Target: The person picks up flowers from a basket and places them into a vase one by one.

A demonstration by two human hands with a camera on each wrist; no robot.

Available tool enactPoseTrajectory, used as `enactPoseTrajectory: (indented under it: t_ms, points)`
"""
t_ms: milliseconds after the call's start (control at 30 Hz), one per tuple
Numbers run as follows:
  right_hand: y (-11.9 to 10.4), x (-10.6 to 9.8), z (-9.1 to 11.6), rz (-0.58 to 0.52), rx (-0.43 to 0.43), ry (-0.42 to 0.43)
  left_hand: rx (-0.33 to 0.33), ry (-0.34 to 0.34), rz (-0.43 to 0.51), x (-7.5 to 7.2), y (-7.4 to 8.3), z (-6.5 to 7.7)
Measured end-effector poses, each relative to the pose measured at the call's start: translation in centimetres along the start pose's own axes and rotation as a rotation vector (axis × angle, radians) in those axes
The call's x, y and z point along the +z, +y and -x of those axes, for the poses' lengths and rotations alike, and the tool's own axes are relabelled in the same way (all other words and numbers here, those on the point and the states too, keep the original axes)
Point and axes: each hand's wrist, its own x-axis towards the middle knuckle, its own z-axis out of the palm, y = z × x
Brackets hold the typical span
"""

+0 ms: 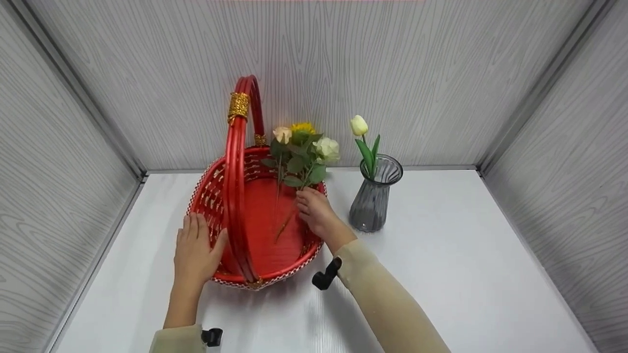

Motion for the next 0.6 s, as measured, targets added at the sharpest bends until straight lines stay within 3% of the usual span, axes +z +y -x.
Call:
enactPoseTrajectory:
  t_ms: [600]
  points:
    - [0.70,0.18,-0.69,-0.137,-0.006,0.011,-0.013,0.001,0.005,0.15,-0.01,-0.03]
